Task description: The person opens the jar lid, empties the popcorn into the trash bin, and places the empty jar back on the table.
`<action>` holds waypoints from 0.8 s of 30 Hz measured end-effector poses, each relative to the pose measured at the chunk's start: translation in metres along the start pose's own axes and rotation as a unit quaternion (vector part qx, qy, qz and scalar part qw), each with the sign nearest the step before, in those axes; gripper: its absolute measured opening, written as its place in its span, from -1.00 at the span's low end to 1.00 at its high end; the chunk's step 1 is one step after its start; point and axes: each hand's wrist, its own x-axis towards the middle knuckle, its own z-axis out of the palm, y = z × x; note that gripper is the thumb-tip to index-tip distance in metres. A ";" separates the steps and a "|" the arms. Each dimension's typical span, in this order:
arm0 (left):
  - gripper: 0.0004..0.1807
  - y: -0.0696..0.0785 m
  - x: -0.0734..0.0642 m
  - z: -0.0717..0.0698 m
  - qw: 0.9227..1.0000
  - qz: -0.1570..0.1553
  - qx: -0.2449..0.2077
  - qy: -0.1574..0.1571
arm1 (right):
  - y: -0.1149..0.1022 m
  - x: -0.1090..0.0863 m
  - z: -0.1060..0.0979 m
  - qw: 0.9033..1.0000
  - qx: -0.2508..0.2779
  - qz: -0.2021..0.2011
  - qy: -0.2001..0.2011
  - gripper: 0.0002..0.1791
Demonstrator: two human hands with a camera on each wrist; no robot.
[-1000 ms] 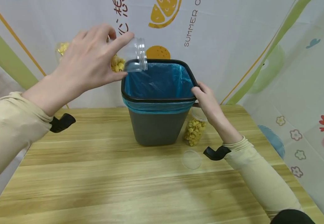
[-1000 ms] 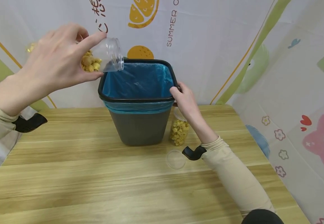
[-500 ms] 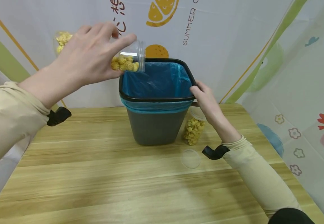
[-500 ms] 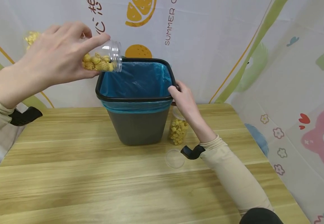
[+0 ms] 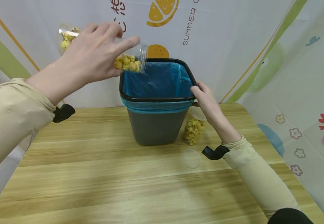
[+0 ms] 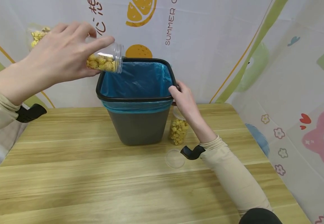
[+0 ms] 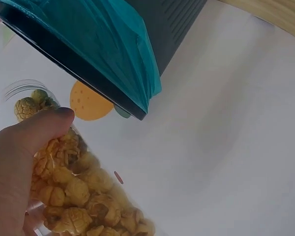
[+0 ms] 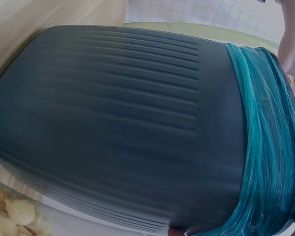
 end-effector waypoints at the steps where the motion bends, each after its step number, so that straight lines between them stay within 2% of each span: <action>1: -0.07 0.000 0.000 0.000 1.000 0.001 0.001 -0.002 | 0.000 0.000 0.000 1.000 -0.001 0.000 0.000 -0.44; 15: -0.04 -0.001 0.003 -0.001 1.000 0.021 0.022 -0.007 | -0.003 -0.002 -0.001 1.000 -0.001 0.003 -0.008 -0.43; 24: -0.01 0.000 0.005 0.000 0.998 0.027 0.058 -0.003 | -0.002 -0.001 0.000 1.000 0.003 0.004 -0.011 -0.40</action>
